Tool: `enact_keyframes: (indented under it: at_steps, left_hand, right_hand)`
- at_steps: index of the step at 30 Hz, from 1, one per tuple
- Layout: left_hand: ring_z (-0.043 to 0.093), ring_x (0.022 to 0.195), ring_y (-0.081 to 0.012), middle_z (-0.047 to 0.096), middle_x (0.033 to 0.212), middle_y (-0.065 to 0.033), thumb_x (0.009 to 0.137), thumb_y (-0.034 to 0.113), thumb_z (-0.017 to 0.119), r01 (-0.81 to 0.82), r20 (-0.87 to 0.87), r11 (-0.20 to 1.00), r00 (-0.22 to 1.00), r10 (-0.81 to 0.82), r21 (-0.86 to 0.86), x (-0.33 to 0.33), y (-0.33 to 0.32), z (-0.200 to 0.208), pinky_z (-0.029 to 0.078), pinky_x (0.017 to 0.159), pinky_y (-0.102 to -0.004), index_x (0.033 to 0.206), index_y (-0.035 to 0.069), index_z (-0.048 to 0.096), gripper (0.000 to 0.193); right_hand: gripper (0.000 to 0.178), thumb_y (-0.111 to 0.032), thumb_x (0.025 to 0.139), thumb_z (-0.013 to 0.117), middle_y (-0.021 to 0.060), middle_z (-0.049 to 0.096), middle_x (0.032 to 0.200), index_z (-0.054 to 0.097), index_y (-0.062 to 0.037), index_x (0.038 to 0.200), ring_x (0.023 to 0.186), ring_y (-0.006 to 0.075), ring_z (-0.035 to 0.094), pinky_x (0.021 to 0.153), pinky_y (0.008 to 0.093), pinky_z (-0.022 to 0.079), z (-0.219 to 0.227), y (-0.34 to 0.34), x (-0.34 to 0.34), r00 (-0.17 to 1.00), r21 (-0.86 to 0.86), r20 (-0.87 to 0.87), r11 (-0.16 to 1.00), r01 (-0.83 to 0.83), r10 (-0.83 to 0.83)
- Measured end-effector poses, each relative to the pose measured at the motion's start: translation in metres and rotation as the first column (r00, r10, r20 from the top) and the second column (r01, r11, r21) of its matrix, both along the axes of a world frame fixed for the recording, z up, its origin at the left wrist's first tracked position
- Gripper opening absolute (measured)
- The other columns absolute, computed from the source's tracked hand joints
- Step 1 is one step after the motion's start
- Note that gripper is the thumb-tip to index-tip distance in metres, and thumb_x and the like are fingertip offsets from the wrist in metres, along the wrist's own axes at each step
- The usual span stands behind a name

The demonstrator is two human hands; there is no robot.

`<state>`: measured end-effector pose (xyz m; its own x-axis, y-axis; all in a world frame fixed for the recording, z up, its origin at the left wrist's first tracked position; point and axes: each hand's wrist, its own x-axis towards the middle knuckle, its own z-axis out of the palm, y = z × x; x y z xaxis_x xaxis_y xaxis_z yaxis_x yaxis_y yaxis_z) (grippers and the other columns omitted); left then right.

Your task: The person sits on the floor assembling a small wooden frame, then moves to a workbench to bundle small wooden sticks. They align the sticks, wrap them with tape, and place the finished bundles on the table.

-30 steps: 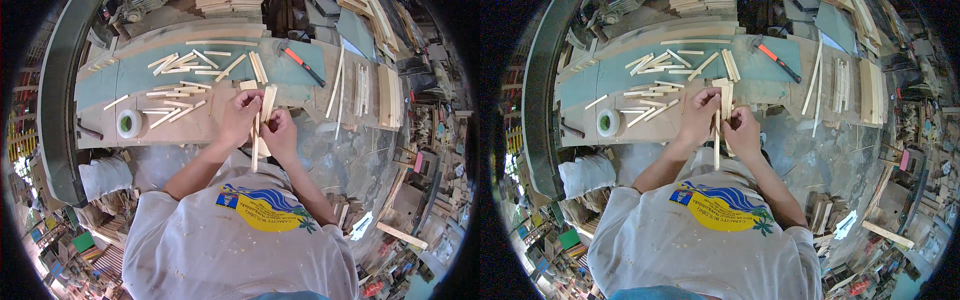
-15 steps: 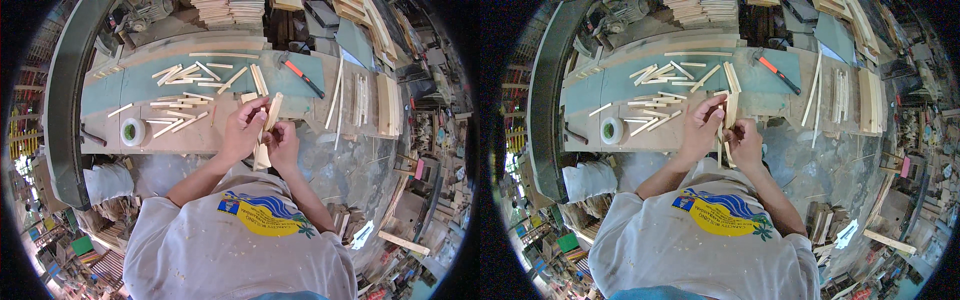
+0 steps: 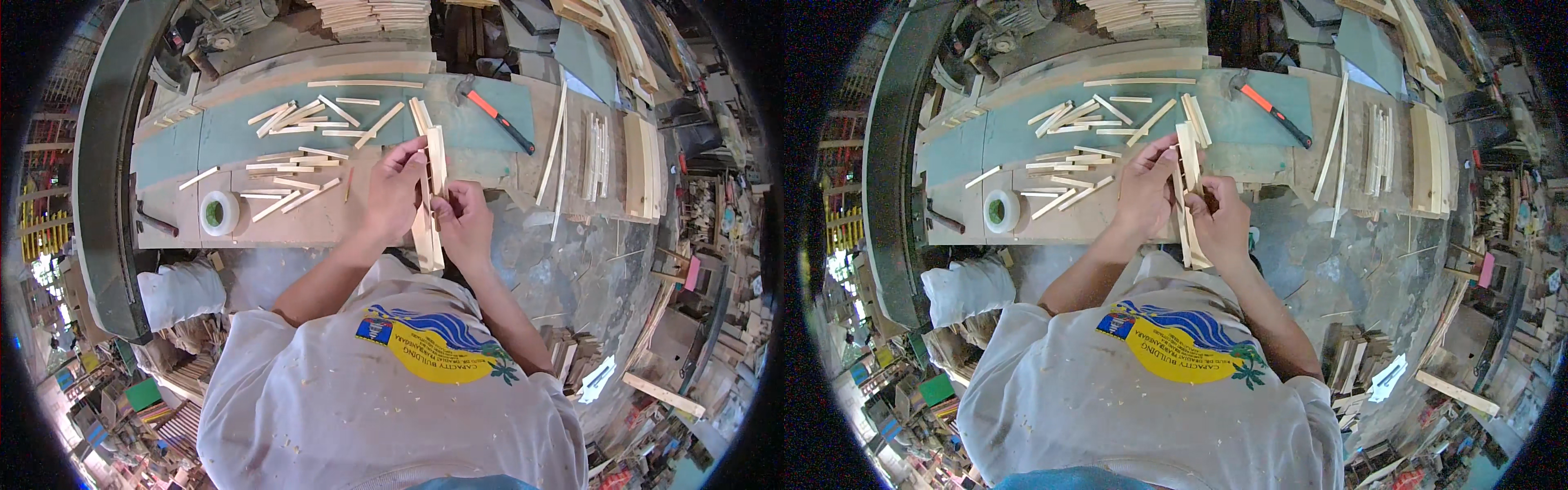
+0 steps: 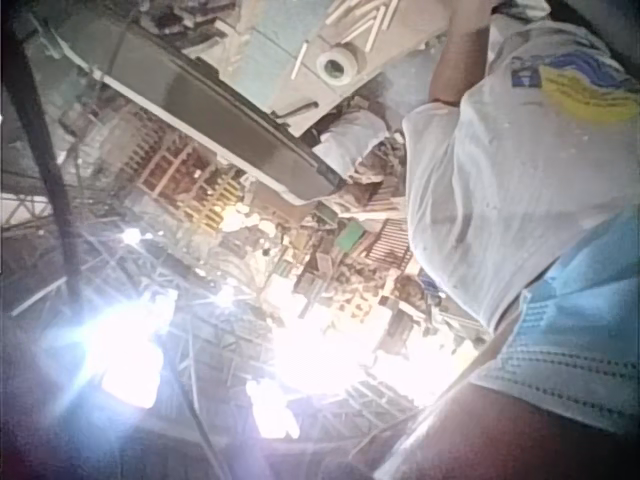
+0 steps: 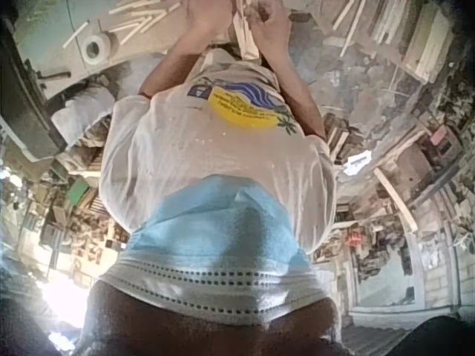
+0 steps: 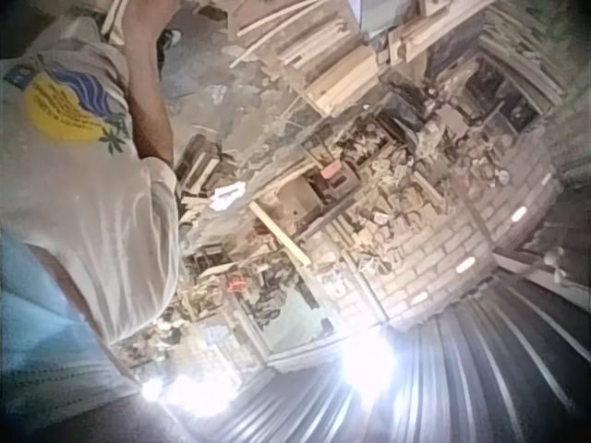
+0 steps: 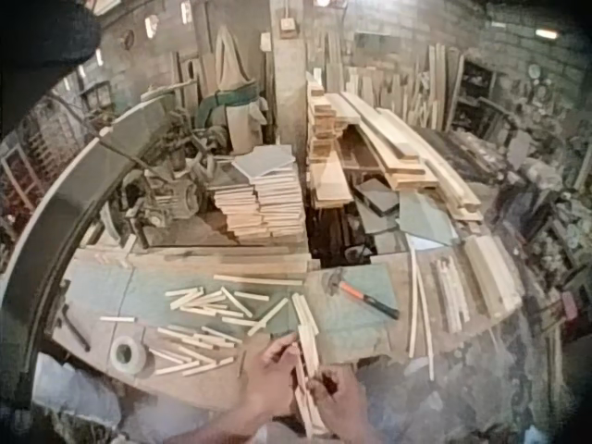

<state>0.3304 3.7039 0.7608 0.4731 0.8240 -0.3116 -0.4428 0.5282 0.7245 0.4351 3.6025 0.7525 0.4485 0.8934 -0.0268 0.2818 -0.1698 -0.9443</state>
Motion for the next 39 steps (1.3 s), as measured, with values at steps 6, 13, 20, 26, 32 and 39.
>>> enact_keyframes:
  at_steps: [6, 13, 20, 26, 32, 39]
  left_hand:
    - [0.07, 0.1, -0.0194, 0.07, 0.114, -0.0163, 0.102, 0.009, 0.058, -0.023, -0.112, 0.996, 0.993, 0.032, 0.087, 0.033, 0.0, -0.009, 0.059, 0.087, -0.0331, 0.137, -0.005, 0.052, 0.038]
    - [0.065, 0.08, -0.0075, 0.073, 0.096, -0.0063, 0.102, 0.011, 0.06, 0.079, -0.517, 0.954, 0.852, 0.087, 0.29, 0.064, -0.002, -0.017, 0.053, 0.073, -0.0232, 0.124, -0.005, 0.063, 0.027]
    - [0.058, 0.085, -0.0062, 0.066, 0.098, -0.0003, 0.102, 0.012, 0.06, 0.029, -0.458, 0.972, 0.885, 0.084, 0.235, 0.066, -0.002, -0.041, 0.049, 0.077, -0.0236, 0.121, -0.003, 0.061, 0.024]
    - [0.063, 0.107, -0.0114, 0.065, 0.128, -0.0117, 0.107, 0.012, 0.05, 0.108, -0.316, 0.965, 0.948, -0.028, 0.24, 0.031, 0.002, -0.034, 0.053, 0.09, -0.0276, 0.146, 0.003, 0.045, 0.041]
    - [0.062, 0.123, -0.0267, 0.061, 0.133, -0.0196, 0.108, 0.018, 0.049, 0.072, -0.067, 0.963, 0.996, -0.057, 0.259, -0.03, 0.035, -0.029, 0.05, 0.107, -0.0372, 0.142, 0.0, 0.046, 0.038]
    - [0.065, 0.115, -0.0258, 0.065, 0.122, -0.0187, 0.107, 0.014, 0.051, 0.002, 0.008, 0.977, 1.0, -0.004, 0.211, -0.096, 0.051, -0.017, 0.054, 0.102, -0.0369, 0.124, -0.002, 0.054, 0.024]
  right_hand:
    - [0.029, -0.011, 0.093, 0.073, 0.0102, 0.071, 0.09, 0.054, 0.0, 0.111, 0.078, 0.0138, 0.07, 0.07, 0.0291, 0.055, -0.003, 0.004, 0.021, 0.998, -0.053, 0.004, 0.996, 0.066, -0.066]
    - [0.031, -0.011, 0.089, 0.077, 0.0128, 0.072, 0.092, 0.055, -0.0041, 0.111, 0.073, 0.021, 0.072, 0.068, 0.0344, 0.055, -0.028, 0.001, 0.057, 0.988, -0.019, 0.153, 1.0, 0.019, -0.015]
    - [0.024, -0.006, 0.088, 0.075, 0.0132, 0.07, 0.088, 0.059, -0.0067, 0.107, 0.074, 0.0211, 0.071, 0.069, 0.0342, 0.055, -0.033, 0.003, 0.078, 0.968, 0.059, 0.247, 0.996, -0.07, 0.053]
    - [0.02, 0.001, 0.092, 0.069, 0.0054, 0.068, 0.092, 0.058, -0.0016, 0.108, 0.08, 0.0107, 0.068, 0.072, 0.0261, 0.053, -0.038, 0.01, 0.053, 0.989, -0.101, -0.14, 0.993, -0.068, 0.053]
    - [0.021, 0.003, 0.092, 0.067, 0.0041, 0.066, 0.095, 0.056, 0.0009, 0.111, 0.083, 0.0075, 0.062, 0.073, 0.0232, 0.051, -0.008, 0.006, -0.029, 0.979, -0.162, -0.199, 0.984, -0.068, 0.034]
    - [0.031, 0.003, 0.092, 0.068, 0.0091, 0.066, 0.102, 0.048, 0.0001, 0.115, 0.09, 0.0146, 0.069, 0.08, 0.0271, 0.055, 0.001, 0.028, -0.101, 0.955, -0.146, -0.271, 0.975, -0.166, 0.122]
